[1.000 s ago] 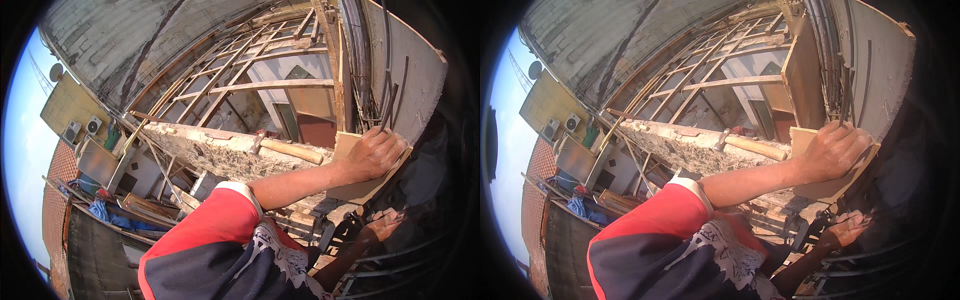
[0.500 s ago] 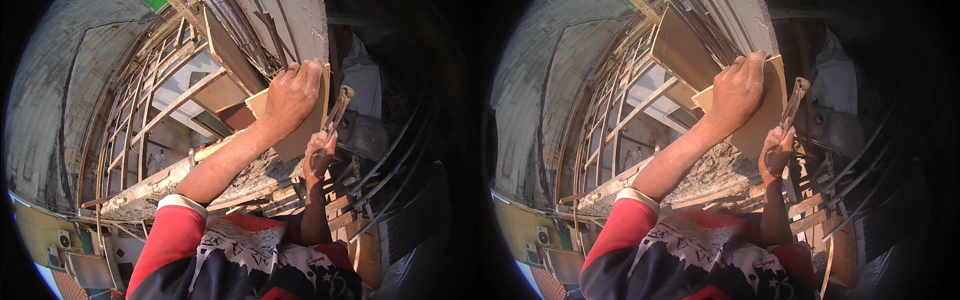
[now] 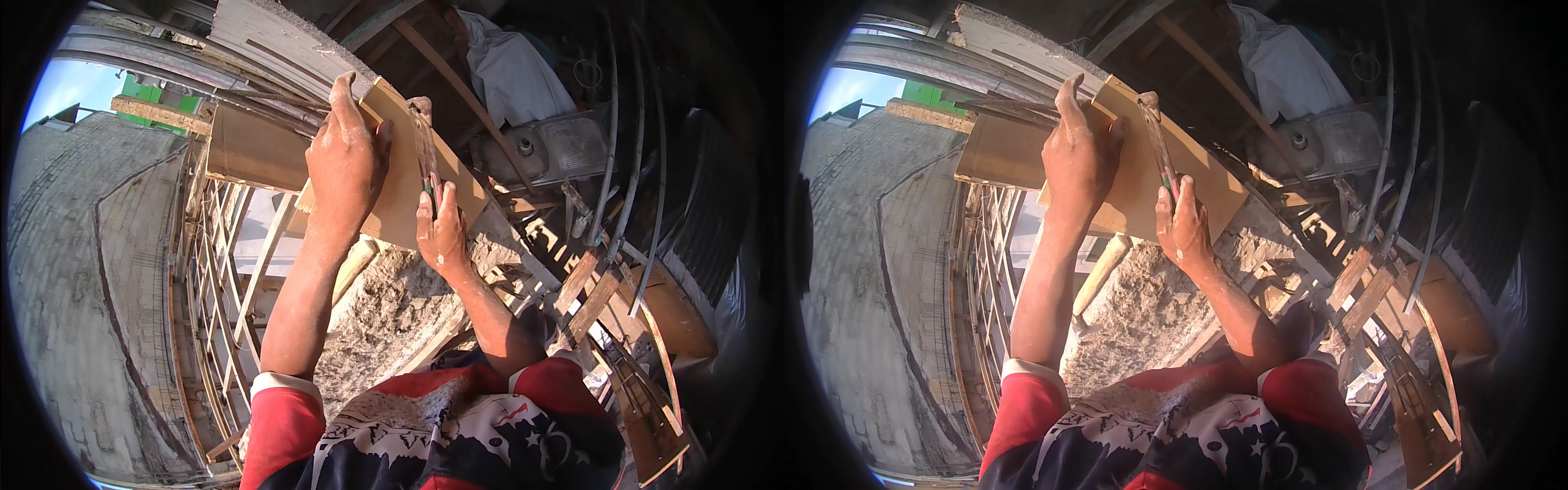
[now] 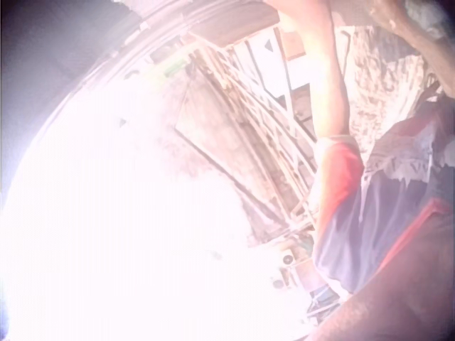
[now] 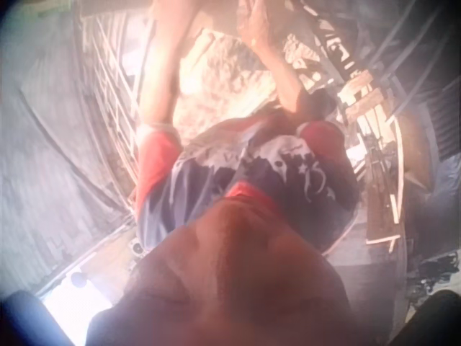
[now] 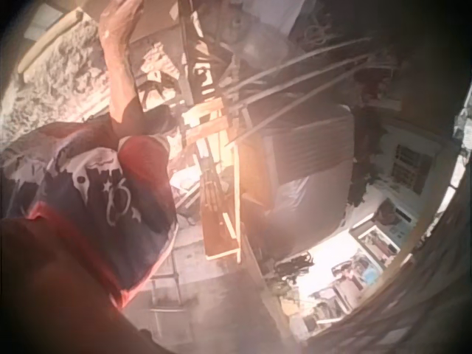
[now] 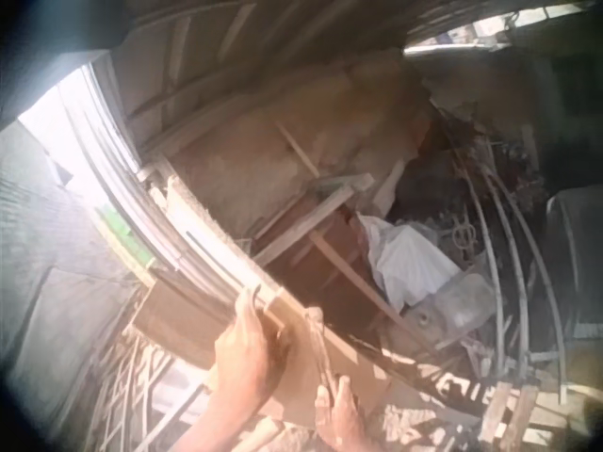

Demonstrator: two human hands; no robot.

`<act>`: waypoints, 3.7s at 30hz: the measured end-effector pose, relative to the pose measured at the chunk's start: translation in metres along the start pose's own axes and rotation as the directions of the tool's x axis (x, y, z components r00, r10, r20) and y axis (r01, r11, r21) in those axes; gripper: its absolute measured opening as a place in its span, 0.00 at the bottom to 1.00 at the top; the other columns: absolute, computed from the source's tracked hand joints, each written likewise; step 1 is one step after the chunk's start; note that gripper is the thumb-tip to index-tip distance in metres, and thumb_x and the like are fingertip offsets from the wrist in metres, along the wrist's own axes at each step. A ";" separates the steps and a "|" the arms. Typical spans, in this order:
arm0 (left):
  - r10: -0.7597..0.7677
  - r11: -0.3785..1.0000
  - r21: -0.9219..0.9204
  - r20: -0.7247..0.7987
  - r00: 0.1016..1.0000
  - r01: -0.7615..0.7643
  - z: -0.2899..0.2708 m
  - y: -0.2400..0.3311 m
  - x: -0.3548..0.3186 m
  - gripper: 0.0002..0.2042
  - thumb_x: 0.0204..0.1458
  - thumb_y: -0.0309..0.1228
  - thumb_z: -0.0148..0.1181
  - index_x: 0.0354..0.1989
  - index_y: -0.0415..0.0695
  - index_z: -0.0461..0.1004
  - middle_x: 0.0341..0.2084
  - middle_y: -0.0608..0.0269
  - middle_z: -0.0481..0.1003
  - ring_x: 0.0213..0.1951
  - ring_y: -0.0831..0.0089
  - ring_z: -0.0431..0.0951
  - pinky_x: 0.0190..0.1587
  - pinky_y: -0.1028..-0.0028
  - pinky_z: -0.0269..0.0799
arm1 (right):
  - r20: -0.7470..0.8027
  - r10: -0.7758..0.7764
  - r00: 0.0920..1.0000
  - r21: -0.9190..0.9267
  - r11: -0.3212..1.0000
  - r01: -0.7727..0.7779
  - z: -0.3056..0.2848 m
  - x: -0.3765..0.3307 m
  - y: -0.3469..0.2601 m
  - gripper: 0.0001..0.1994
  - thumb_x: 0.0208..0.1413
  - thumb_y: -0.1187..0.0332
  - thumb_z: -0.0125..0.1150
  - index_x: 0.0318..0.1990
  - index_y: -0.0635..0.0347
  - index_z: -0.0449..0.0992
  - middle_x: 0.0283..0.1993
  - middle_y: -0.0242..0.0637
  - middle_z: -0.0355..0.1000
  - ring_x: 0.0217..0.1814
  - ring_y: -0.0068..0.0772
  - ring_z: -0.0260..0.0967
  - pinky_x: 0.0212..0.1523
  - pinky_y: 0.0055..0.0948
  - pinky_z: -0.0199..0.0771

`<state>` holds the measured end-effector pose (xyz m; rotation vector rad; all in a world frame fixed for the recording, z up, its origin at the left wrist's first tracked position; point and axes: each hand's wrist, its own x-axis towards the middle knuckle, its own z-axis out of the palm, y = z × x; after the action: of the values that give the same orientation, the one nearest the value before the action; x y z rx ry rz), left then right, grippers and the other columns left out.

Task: The person assembles a wooden structure by fitting a curved plywood panel into a frame. They use a pencil to mark alignment points and a hammer to tap the panel into place, repeatedly adjusting the fit and checking alignment throughout the process.

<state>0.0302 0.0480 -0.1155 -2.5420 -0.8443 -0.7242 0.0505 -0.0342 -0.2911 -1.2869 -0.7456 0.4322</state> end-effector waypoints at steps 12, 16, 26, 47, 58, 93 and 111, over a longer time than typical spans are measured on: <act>0.030 0.993 -0.111 -0.035 0.999 -0.033 -0.003 0.004 -0.001 0.38 0.51 0.25 0.67 0.68 0.36 0.51 0.28 0.45 0.78 0.34 0.44 0.81 0.35 0.56 0.75 | -0.142 -0.215 0.966 -0.176 0.966 0.189 0.011 0.018 -0.010 0.16 0.70 0.63 0.52 0.55 0.67 0.62 0.38 0.57 0.74 0.39 0.66 0.74 0.37 0.52 0.71; 0.000 0.996 -0.094 -0.012 1.000 -0.001 -0.004 0.007 0.003 0.38 0.51 0.25 0.67 0.68 0.35 0.52 0.29 0.45 0.78 0.34 0.44 0.81 0.35 0.56 0.75 | -0.109 -0.082 0.991 0.201 0.974 0.103 0.005 0.017 -0.016 0.13 0.70 0.64 0.51 0.50 0.67 0.65 0.38 0.59 0.73 0.39 0.65 0.73 0.37 0.50 0.71; 0.018 0.997 -0.078 -0.032 0.999 -0.021 -0.004 0.007 0.001 0.38 0.51 0.24 0.67 0.68 0.35 0.52 0.28 0.46 0.78 0.34 0.45 0.81 0.35 0.58 0.76 | -0.070 0.014 0.997 0.371 0.929 0.013 0.001 0.007 -0.013 0.17 0.69 0.64 0.52 0.53 0.72 0.67 0.39 0.59 0.74 0.42 0.63 0.74 0.41 0.45 0.73; 0.040 0.999 0.020 -0.047 0.998 -0.039 0.001 0.001 -0.001 0.38 0.52 0.31 0.69 0.67 0.39 0.53 0.34 0.48 0.80 0.37 0.48 0.82 0.38 0.58 0.78 | -0.041 -0.032 0.999 0.309 0.950 0.043 -0.007 0.021 0.012 0.22 0.72 0.57 0.48 0.57 0.71 0.67 0.28 0.28 0.63 0.26 0.15 0.57 0.28 0.21 0.63; 0.092 0.996 0.008 -0.064 0.994 -0.092 0.004 -0.005 -0.003 0.37 0.52 0.28 0.68 0.68 0.40 0.52 0.32 0.52 0.80 0.36 0.49 0.82 0.38 0.59 0.77 | -0.226 -0.239 0.944 0.173 0.944 0.280 0.001 0.036 0.008 0.16 0.70 0.62 0.51 0.51 0.71 0.67 0.34 0.52 0.74 0.31 0.58 0.74 0.34 0.42 0.74; 0.127 0.992 0.007 -0.110 0.986 -0.127 0.004 -0.004 -0.010 0.36 0.53 0.25 0.64 0.68 0.40 0.51 0.34 0.51 0.81 0.39 0.49 0.82 0.41 0.58 0.78 | 0.135 -0.155 0.979 -0.128 0.977 0.172 -0.021 0.060 0.000 0.23 0.70 0.61 0.50 0.56 0.79 0.65 0.38 0.63 0.76 0.40 0.64 0.76 0.41 0.49 0.73; -0.347 0.890 -0.390 -0.247 0.905 0.235 -0.048 -0.019 -0.258 0.24 0.49 0.30 0.70 0.56 0.46 0.74 0.50 0.61 0.76 0.58 0.58 0.73 0.67 0.51 0.65 | -0.112 -0.149 0.983 -0.346 0.933 0.101 -0.033 0.042 0.026 0.28 0.72 0.51 0.45 0.59 0.75 0.65 0.43 0.54 0.73 0.43 0.48 0.74 0.47 0.44 0.73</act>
<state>-0.1768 -0.0764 -0.2212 -2.5128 -1.0815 -1.4513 0.1058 -0.0228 -0.3090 -1.5638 -0.8036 0.1100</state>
